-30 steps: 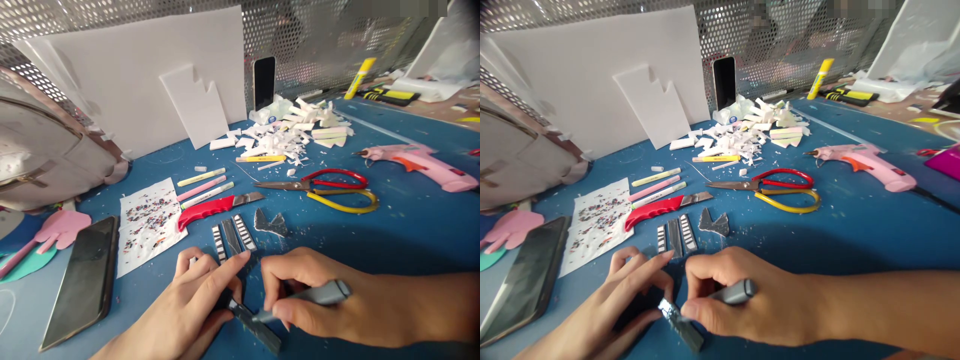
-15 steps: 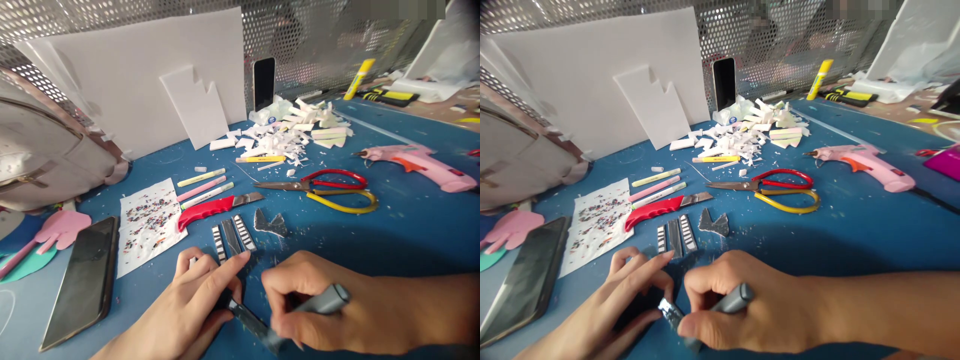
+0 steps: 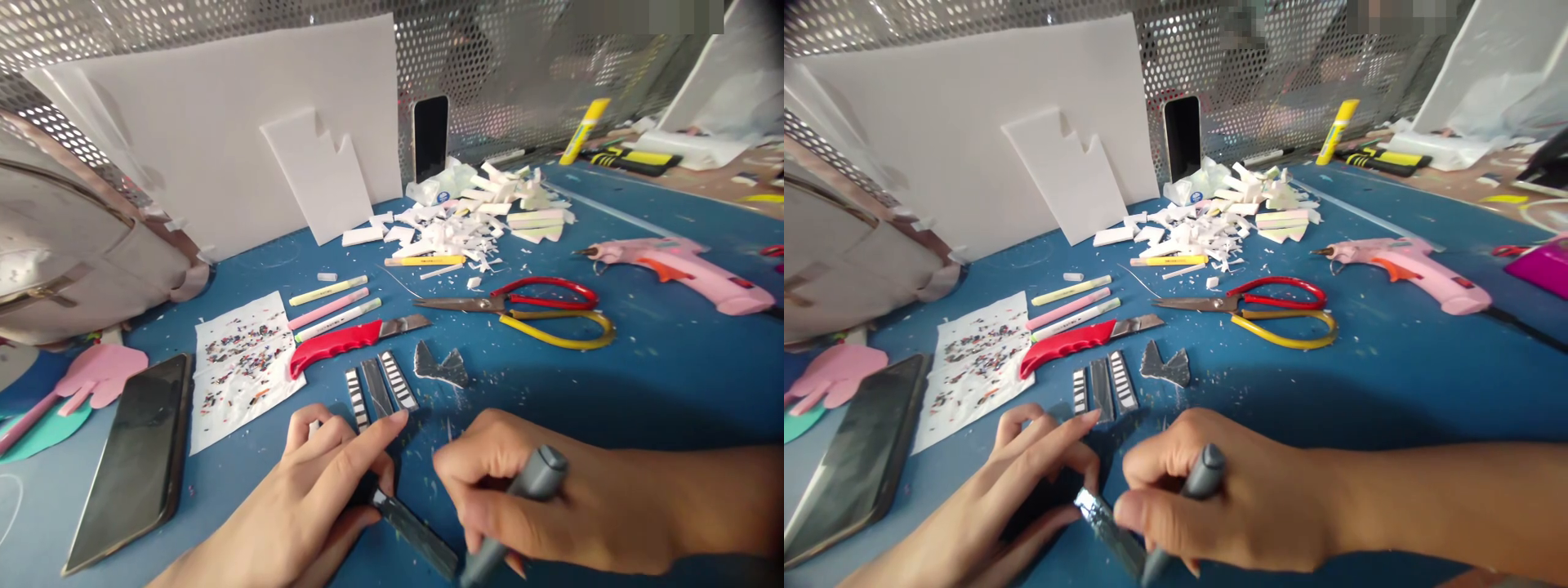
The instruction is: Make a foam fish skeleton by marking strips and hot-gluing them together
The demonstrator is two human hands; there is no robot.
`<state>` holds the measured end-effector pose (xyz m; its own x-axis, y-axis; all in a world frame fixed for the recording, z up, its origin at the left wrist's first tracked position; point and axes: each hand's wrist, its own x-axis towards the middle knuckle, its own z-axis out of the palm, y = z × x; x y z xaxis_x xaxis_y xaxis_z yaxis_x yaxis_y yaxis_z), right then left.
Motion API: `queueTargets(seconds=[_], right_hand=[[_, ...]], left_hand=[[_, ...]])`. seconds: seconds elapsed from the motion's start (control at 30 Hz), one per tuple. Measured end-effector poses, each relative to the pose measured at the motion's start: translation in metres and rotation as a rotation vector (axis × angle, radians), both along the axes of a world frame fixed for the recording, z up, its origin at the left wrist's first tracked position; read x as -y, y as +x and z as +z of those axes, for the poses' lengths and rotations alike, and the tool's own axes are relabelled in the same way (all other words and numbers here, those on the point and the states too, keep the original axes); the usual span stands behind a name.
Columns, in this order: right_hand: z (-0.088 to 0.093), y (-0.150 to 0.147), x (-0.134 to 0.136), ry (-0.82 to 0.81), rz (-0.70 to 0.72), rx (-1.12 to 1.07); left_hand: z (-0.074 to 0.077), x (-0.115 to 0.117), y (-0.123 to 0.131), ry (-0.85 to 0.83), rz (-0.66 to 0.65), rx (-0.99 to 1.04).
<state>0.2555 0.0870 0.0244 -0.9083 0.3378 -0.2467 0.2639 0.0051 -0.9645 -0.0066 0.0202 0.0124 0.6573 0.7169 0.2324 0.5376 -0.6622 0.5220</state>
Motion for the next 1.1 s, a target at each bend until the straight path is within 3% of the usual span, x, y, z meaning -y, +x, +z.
queueTargets(seconds=[0.13,0.7,1.1], right_hand=[[0.0007,0.0005,0.0004,0.067,-0.039,0.006],[0.0002,0.0018,0.0001,-0.043,-0.062,0.031],[0.0012,0.0026,0.0019,-0.042,-0.052,0.026]], left_hand=[[-0.0034,-0.0003,0.0001,0.035,-0.007,0.034],[-0.0085,-0.0026,0.0005,0.114,-0.013,0.042],[-0.0019,-0.0024,0.0024,0.109,-0.004,0.018]])
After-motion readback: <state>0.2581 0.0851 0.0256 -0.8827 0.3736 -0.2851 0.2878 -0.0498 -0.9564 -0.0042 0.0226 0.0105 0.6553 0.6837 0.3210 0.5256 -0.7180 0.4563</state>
